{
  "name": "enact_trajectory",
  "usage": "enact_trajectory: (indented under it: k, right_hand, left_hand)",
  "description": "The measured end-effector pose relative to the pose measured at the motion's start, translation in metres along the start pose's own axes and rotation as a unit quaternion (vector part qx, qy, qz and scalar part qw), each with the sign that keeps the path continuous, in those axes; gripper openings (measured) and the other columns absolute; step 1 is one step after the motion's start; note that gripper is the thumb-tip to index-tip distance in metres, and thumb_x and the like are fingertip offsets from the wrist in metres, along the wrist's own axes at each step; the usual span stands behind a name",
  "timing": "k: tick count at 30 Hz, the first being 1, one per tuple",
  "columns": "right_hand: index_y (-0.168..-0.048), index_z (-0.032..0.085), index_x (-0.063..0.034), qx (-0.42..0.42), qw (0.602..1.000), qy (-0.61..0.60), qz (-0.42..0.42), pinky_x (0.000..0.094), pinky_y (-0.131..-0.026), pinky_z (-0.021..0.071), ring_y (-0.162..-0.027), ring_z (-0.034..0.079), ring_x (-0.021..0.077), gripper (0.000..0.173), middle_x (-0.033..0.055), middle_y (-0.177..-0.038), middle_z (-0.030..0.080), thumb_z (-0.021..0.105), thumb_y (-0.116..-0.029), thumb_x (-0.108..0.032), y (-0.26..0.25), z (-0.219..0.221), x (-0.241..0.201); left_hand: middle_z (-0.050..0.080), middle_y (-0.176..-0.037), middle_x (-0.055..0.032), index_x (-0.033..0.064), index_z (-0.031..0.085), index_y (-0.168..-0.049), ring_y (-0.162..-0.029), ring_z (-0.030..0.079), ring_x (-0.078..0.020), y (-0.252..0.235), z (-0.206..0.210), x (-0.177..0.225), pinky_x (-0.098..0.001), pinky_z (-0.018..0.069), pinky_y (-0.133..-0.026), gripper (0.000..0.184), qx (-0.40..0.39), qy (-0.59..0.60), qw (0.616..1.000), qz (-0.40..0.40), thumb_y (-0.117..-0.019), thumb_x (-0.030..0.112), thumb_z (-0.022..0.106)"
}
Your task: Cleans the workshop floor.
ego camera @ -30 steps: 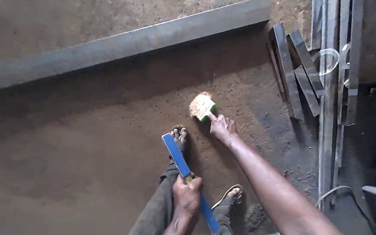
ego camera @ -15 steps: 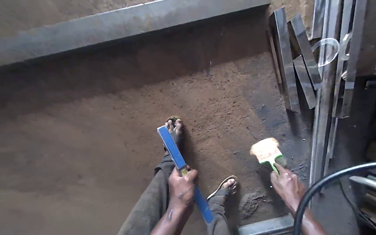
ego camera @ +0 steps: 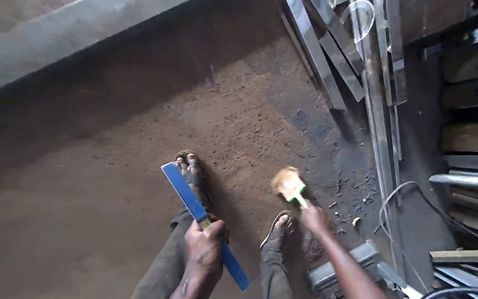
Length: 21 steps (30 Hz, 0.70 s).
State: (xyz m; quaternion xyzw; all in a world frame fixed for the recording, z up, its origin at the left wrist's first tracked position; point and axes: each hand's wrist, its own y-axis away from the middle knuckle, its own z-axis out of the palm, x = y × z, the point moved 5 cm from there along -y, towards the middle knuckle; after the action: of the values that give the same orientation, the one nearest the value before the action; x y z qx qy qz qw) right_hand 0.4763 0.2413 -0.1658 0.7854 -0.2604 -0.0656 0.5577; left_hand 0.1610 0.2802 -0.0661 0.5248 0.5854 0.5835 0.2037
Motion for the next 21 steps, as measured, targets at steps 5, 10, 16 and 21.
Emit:
enact_trajectory:
  k: [5,10,16,21]
  right_hand:
    - [-0.124,0.070,-0.0030,0.048,0.987,-0.055,0.146,0.0652,-0.098,0.0480,-0.115,0.065,0.0453,0.035,0.0266,-0.120,0.069,0.055,-0.1055,-0.028,-0.003,-0.009,0.169]
    - [-0.138,0.062,-0.0027,0.149,0.963,-0.206,0.094,0.0654,-0.099,0.0477,-0.113,0.065,0.0448,0.039,0.0276,-0.125,0.066,0.063,-0.1022,-0.017,0.051,0.000,0.178]
    - [-0.141,0.058,-0.0020,0.062,0.929,-0.365,-0.008,0.0490,-0.102,0.0533,-0.115,0.067,0.0315,0.048,0.0208,-0.130,0.066,0.068,-0.0942,-0.008,0.104,0.077,0.015]
    - [-0.138,0.065,-0.0207,-0.075,0.958,-0.267,-0.073,0.0520,-0.099,0.0531,-0.115,0.068,0.0289,0.038,0.0112,-0.125,0.071,0.052,-0.1044,-0.033,0.094,0.112,-0.117]
  left_hand:
    - [0.051,-0.059,-0.0055,0.0039,0.052,-0.087,-0.046,0.051,-0.0142,0.002,0.002,0.011,-0.0274,0.0461,-0.044,0.016,-0.011,0.001,1.000,0.000,-0.0790,-0.008,0.058]
    - [0.052,-0.058,-0.0055,0.0053,0.054,-0.084,-0.045,0.049,-0.0135,0.003,0.004,0.032,-0.0272,0.0429,-0.042,0.014,-0.032,-0.025,0.999,-0.003,-0.0790,-0.006,0.059]
    - [0.056,-0.065,-0.0058,0.0004,0.058,-0.097,-0.049,0.054,-0.0139,0.005,0.000,0.022,-0.0281,0.0481,-0.045,0.017,-0.058,-0.142,0.988,0.035,-0.0823,-0.006,0.062]
    - [0.055,-0.065,-0.0029,0.0002,0.057,-0.099,-0.049,0.054,-0.0105,-0.001,-0.023,-0.013,-0.0253,0.0480,-0.045,0.014,-0.020,-0.204,0.978,0.037,-0.0860,-0.005,0.060]
